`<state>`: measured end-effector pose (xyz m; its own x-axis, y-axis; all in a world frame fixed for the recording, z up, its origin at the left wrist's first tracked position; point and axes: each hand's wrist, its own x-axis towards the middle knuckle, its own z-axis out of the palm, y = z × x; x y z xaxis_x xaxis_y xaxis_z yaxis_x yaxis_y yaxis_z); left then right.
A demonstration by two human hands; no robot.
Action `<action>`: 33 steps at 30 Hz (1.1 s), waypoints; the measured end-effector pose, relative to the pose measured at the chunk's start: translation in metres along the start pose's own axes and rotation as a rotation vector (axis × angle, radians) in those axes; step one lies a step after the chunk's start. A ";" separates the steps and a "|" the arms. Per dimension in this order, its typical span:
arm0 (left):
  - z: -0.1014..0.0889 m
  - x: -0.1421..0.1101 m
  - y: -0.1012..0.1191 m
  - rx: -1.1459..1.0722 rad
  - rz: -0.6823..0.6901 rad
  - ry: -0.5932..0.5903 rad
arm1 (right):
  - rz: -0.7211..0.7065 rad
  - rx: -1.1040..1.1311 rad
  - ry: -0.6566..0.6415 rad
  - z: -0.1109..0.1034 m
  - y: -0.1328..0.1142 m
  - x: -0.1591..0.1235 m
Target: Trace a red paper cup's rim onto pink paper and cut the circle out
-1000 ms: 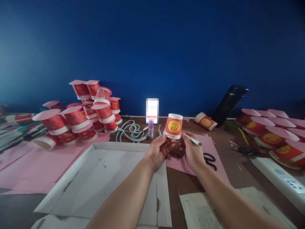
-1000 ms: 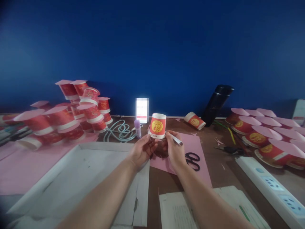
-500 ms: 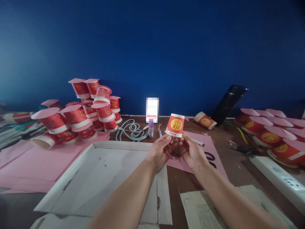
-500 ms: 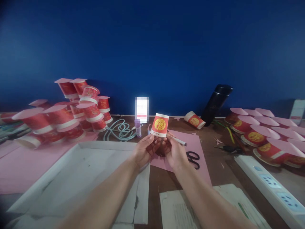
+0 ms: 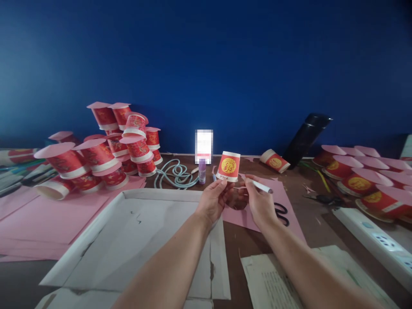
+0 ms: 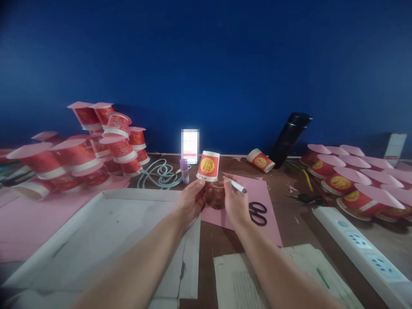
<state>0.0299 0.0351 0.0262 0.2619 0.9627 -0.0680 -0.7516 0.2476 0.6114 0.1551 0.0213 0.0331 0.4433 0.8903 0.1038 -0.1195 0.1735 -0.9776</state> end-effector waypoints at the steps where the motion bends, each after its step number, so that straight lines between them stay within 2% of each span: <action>1: 0.000 0.001 0.000 -0.009 -0.004 0.025 | -0.138 -0.125 0.013 -0.003 -0.001 -0.001; 5: -0.001 0.002 0.000 -0.036 -0.002 0.047 | -0.713 -0.453 -0.008 -0.009 -0.011 -0.008; 8: -0.002 0.002 -0.001 -0.046 0.016 0.035 | -0.903 -0.539 -0.092 -0.008 -0.015 -0.016; 11: -0.003 0.002 -0.002 -0.046 0.022 0.017 | -0.958 -0.578 -0.149 -0.005 -0.015 -0.019; 23: -0.002 0.002 0.000 -0.049 0.007 0.037 | -0.924 -0.725 -0.092 -0.006 -0.011 -0.017; 33: -0.004 0.004 -0.002 -0.055 0.015 0.023 | -0.984 -0.725 -0.131 -0.006 -0.011 -0.016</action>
<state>0.0298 0.0387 0.0219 0.2369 0.9684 -0.0778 -0.7875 0.2383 0.5684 0.1546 0.0025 0.0410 -0.0318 0.5548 0.8314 0.7550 0.5583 -0.3438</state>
